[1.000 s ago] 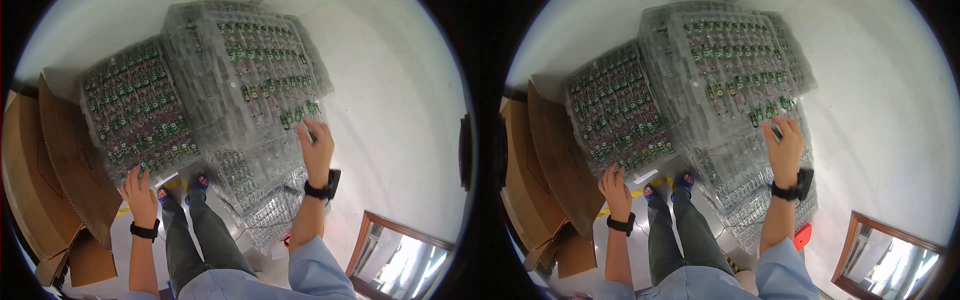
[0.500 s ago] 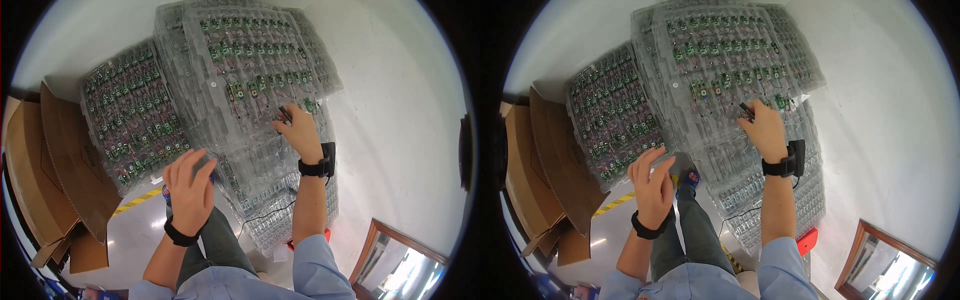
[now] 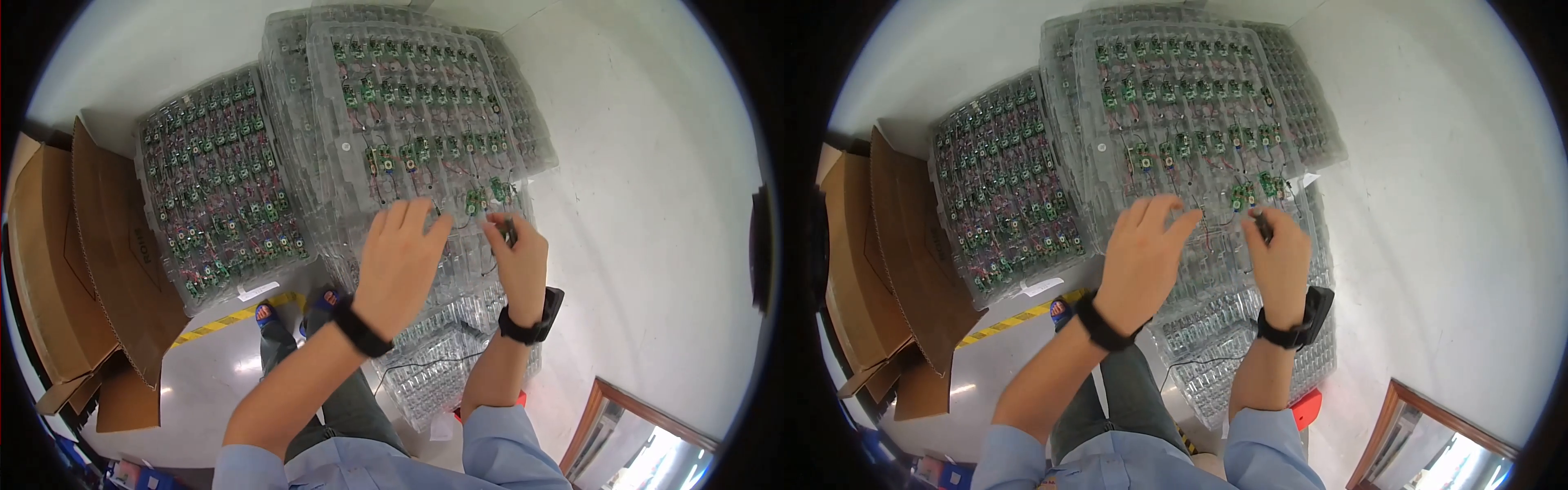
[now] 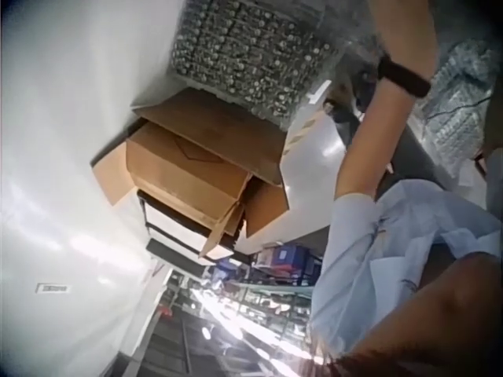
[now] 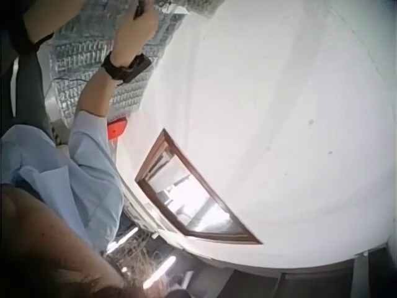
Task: The person picks up circuit boards from a tray, turns them over, and places them into a larger plastic tray. After filling the tray, the person carries it to a storage area and stacks it on top of other trays.
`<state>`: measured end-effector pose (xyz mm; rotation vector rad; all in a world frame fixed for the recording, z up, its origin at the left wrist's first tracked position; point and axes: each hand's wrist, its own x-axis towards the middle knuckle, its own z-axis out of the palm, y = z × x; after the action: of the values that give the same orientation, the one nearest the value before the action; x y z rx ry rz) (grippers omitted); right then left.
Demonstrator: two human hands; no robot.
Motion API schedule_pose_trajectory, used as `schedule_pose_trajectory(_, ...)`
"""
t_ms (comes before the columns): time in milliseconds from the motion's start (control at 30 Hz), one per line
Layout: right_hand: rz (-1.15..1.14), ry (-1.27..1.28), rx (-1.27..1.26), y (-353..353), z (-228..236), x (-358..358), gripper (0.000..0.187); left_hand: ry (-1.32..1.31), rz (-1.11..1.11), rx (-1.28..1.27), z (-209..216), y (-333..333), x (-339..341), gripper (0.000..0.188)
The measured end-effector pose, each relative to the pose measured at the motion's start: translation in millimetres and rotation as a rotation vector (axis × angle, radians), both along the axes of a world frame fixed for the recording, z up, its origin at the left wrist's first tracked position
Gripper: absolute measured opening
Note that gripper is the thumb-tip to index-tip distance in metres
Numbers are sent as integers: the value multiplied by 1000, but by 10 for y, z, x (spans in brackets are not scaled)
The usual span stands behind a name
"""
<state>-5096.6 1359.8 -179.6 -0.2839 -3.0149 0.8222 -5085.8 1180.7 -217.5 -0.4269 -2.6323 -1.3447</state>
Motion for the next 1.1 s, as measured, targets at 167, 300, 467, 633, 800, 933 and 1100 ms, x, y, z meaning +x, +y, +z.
schedule_pose_trajectory(167,107,-12,173,234,-287,-402,24,66,-38,-297,-251,322,-285,12)
schedule_pose_trajectory(300,162,-253,330,87,-445,-559,27,125,-5,-386,-334,365,-300,7)
schedule_pose_trajectory(467,191,-130,231,288,-355,-520,28,203,-123,-447,-188,443,-249,10)
schedule_pose_trajectory(633,9,-84,-50,81,61,-359,17,153,-78,-545,-420,490,-195,11)
schedule_pose_trajectory(800,-27,137,-188,108,543,16,12,254,-42,-594,-384,586,-203,11)
schedule_pose_trajectory(933,-81,181,-182,-58,655,219,12,235,-55,-511,-386,537,-202,11)
schedule_pose_trajectory(1100,-219,288,-122,-320,757,653,9,107,115,199,167,-163,-12,10)
